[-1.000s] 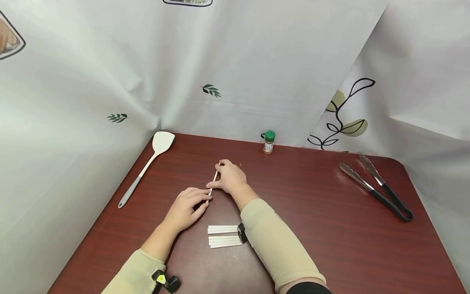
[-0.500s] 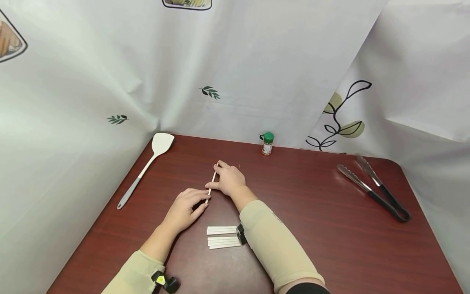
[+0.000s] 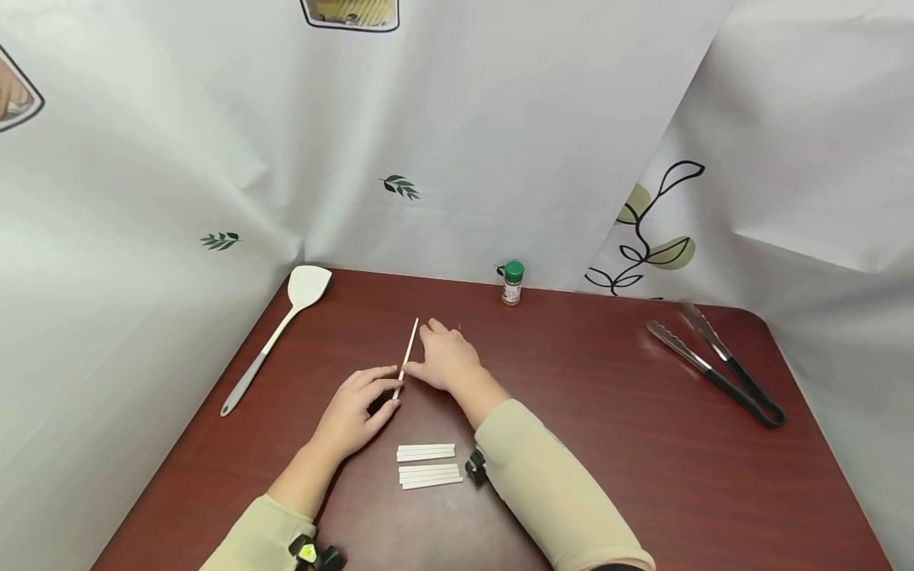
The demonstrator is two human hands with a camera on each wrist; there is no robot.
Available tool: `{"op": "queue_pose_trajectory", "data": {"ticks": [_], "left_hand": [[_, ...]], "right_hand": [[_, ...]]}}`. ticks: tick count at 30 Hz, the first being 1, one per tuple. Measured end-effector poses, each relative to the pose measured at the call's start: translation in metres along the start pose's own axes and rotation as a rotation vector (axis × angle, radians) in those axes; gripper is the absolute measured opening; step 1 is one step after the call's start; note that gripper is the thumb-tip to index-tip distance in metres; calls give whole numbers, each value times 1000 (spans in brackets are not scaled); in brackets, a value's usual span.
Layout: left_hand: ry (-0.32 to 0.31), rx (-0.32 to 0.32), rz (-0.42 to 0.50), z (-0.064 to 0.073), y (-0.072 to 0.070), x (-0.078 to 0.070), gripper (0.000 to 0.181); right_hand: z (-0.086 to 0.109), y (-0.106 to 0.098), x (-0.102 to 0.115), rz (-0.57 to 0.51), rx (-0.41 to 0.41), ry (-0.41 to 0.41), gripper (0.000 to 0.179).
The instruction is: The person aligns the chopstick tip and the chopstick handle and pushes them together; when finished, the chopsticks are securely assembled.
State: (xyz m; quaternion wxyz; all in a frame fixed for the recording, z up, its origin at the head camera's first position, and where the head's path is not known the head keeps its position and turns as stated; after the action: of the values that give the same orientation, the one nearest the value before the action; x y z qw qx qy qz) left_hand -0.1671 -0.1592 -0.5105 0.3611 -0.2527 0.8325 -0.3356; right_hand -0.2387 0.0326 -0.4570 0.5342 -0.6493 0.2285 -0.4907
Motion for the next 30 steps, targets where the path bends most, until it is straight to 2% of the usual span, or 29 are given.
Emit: {"op": "queue_pose_trajectory", "data": {"ticks": [4,9,12,15,17,20,22,25,30], "left_hand": [[10,0,19,1,1,-3,30],[93,-26,53,2,5,-18,28],[161,-15,72,6,12,-34,27],[202,32,82,10,20,-51,26],[204,64,87,13,25,-61,27],[168,107,100,16,29,-72,29],[133,121,106,18,31,-77,30],[82,130,91,19,33,-83,30],[30,163,75,19,37,-88,28]], "right_hand": [[31,-18,-3,-107,-22,-23,73],[85,-34,-27,-296,-73,-71,62],[119,-38,-48,-336,-129,-34,54],[149,-36,-68,-366,-204,31,50],[166,-33,-79,-386,-254,75,48],[188,-24,-92,-434,-328,122,44],[200,-16,-100,-470,-377,112,42],[214,-5,-110,-495,-460,12,42],[234,10,-120,-363,-574,-215,46]]}}
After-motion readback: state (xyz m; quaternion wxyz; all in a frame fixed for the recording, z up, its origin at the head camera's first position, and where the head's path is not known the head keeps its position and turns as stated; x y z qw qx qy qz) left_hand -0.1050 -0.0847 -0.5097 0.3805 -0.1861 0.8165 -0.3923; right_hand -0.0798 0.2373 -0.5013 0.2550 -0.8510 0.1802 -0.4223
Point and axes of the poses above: each hand's wrist, its own z-axis away from the middle knuckle, its own y-axis out of the palm, x = y × z, the point moved 3 cm from there along -z, towards the middle knuckle, and after that the axes turned 5 degrees about -y, right-handed, at the moved point
